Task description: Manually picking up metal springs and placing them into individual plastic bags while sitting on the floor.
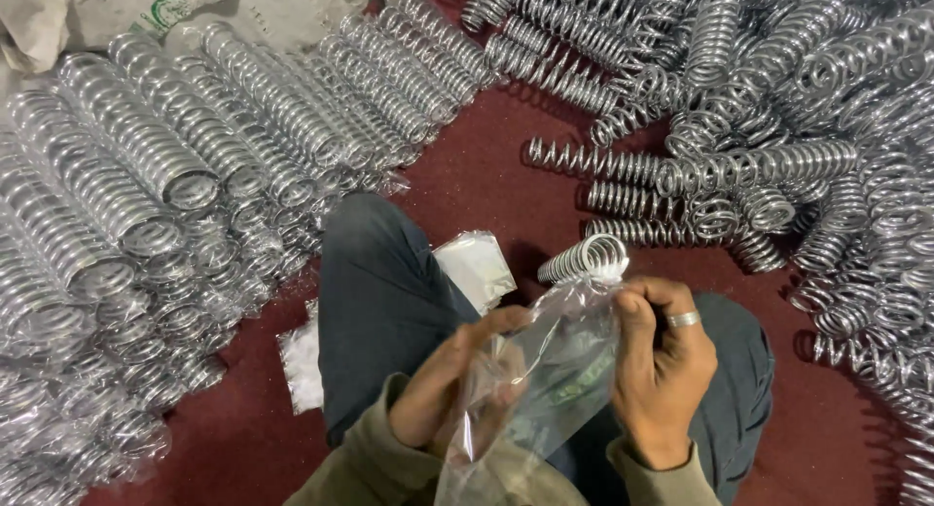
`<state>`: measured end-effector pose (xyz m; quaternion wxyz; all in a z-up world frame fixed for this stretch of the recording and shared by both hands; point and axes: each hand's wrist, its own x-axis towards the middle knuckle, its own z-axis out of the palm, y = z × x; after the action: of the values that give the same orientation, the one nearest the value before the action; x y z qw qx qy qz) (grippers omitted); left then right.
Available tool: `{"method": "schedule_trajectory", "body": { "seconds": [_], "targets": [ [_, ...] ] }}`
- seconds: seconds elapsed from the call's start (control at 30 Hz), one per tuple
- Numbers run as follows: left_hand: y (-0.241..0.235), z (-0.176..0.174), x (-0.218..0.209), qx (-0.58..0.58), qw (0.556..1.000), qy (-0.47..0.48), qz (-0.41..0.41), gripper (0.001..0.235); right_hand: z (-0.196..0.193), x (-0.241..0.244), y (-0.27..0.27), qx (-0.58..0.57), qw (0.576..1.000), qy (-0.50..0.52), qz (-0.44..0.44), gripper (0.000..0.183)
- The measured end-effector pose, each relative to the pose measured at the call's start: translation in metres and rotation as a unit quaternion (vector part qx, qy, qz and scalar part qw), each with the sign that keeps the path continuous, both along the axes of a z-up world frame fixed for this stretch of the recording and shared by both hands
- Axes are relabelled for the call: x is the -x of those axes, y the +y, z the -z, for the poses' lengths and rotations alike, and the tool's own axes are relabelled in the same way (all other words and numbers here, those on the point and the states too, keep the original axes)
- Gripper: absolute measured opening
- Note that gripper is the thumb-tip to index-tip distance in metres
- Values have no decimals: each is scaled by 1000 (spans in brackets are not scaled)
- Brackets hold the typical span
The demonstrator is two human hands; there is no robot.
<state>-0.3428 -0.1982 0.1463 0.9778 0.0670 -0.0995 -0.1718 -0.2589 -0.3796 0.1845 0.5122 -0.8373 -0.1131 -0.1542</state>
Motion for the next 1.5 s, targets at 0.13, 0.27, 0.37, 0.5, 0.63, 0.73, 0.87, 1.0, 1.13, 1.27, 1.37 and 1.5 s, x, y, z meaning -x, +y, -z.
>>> {"method": "schedule_trajectory", "body": {
  "seconds": [0.13, 0.27, 0.37, 0.5, 0.63, 0.73, 0.87, 1.0, 1.13, 1.27, 1.37, 1.5],
  "targets": [
    [-49, 20, -15, -149, 975, 153, -60, 39, 9, 17, -3, -24, 998, 63, -9, 15],
    [-67, 2, -24, -412, 874, 229, -115, 27, 11, 25, -16, 52, 992, 94, -60, 14],
    [-61, 14, -28, -400, 899, 126, -126, 19, 17, 21, -28, 14, 988, 147, -52, 16],
    [-40, 41, -27, -326, 942, -43, 69, 38, 31, 15, -37, -333, 881, 315, -114, 16],
    [-23, 64, -60, -502, 860, -91, -16, 53, 24, 10, -31, -220, 890, 389, -91, 23],
    [-27, 57, -78, -459, 878, 44, -126, 47, 27, -1, -27, -219, 893, 377, -106, 15],
    [-29, 47, -105, -488, 856, 3, -171, 28, 21, -33, -31, -73, 957, 261, -100, 8],
    [-35, 44, -128, -553, 784, -52, -277, 24, 3, -63, -28, 70, 989, 93, -94, 6],
    [-36, 53, -153, -587, 771, -63, -240, 21, 24, -86, -29, 59, 989, 105, -88, 7],
    [-43, 81, -177, -636, 750, 20, -181, 29, 57, -104, -30, -73, 959, 262, -80, 14],
    [-43, 109, -193, -691, 709, 76, -122, 35, 78, -116, -35, -106, 940, 312, -91, 20],
    [-44, 123, -194, -703, 696, 92, -114, 33, 88, -103, -32, -160, 918, 352, -86, 20]
  ]
}}
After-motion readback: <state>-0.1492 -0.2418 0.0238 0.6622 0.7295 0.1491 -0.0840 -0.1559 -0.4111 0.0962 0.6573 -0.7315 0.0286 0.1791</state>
